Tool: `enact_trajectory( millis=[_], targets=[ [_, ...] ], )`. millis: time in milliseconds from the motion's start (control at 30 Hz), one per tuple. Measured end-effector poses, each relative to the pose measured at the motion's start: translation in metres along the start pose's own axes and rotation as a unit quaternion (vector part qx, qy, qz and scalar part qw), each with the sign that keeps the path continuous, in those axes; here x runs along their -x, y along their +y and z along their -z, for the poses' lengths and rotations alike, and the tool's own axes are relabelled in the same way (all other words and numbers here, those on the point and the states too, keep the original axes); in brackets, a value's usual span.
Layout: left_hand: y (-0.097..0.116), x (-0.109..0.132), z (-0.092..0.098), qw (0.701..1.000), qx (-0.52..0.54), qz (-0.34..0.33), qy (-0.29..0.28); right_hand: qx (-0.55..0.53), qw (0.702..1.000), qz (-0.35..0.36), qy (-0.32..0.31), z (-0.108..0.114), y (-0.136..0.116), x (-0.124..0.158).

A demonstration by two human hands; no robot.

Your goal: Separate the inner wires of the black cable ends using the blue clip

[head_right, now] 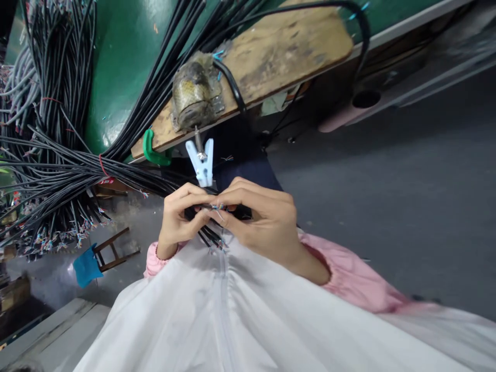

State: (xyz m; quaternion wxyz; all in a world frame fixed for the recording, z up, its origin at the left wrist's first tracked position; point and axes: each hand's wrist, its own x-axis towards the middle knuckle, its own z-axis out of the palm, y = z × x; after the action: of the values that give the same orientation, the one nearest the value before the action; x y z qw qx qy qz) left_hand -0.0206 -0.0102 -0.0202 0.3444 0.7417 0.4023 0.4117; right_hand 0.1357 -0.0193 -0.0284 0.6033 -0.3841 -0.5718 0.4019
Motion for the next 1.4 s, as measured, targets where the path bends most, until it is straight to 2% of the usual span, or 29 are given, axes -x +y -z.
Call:
enact_trajectory(
  millis=[67, 167, 267, 333, 433, 533, 667, 733, 833, 900, 1000, 1100, 1233, 1333, 1400],
  targets=[
    [0.001, 0.001, 0.0, 1.0, 0.02, -0.011, 0.012, -0.015, 1.0, -0.001, 0.007, 0.002, -0.001, -0.002],
    [0.002, 0.003, -0.002, 0.997, 0.049, -0.016, 0.058, -0.046, 0.999, -0.001, -0.005, 0.007, -0.005, -0.003],
    [0.002, 0.004, -0.004, 0.994, 0.062, -0.016, 0.089, -0.069, 0.996, -0.042, -0.031, 0.015, -0.008, -0.003],
    [0.002, 0.005, -0.004, 0.995, 0.061, -0.011, 0.084, -0.065, 0.994, -0.063, -0.061, 0.02, -0.009, -0.004],
    [0.002, 0.007, -0.002, 0.997, 0.052, 0.002, 0.063, -0.054, 0.994, -0.034, -0.091, 0.023, -0.006, -0.005],
    [0.001, 0.008, 0.001, 0.998, 0.039, 0.013, 0.046, -0.049, 0.996, -0.022, -0.077, 0.021, -0.003, -0.006],
    [0.002, 0.009, -0.001, 0.999, 0.027, 0.006, 0.038, -0.051, 0.997, -0.059, -0.03, 0.017, -0.006, -0.007],
    [0.004, 0.011, -0.004, 0.998, 0.034, 0.026, 0.035, -0.05, 0.996, -0.075, -0.017, 0.014, -0.009, -0.008],
    [0.007, 0.016, -0.011, 0.995, 0.052, 0.069, 0.04, -0.057, 0.995, -0.075, -0.027, 0.01, -0.012, -0.009],
    [0.008, 0.018, -0.014, 0.994, 0.064, 0.074, 0.044, -0.073, 0.994, -0.069, -0.042, 0.008, -0.012, -0.009],
    [0.009, 0.017, -0.014, 0.995, 0.067, 0.062, 0.043, -0.068, 0.995, -0.041, -0.067, 0.007, -0.008, -0.009],
    [0.011, 0.013, -0.01, 0.997, 0.059, 0.039, 0.037, -0.016, 0.996, 0.025, -0.082, 0.007, -0.006, -0.009],
    [0.012, 0.011, -0.008, 0.997, 0.06, -0.03, 0.041, 0.065, 0.99, 0.092, -0.084, 0.008, -0.007, -0.009],
    [0.009, 0.013, -0.009, 0.996, 0.039, -0.058, 0.047, 0.074, 0.985, 0.087, -0.126, 0.015, -0.006, -0.013],
    [0.006, 0.016, -0.011, 0.996, 0.038, -0.062, 0.054, 0.054, 0.989, 0.06, -0.121, 0.02, -0.003, -0.018]
  ],
)
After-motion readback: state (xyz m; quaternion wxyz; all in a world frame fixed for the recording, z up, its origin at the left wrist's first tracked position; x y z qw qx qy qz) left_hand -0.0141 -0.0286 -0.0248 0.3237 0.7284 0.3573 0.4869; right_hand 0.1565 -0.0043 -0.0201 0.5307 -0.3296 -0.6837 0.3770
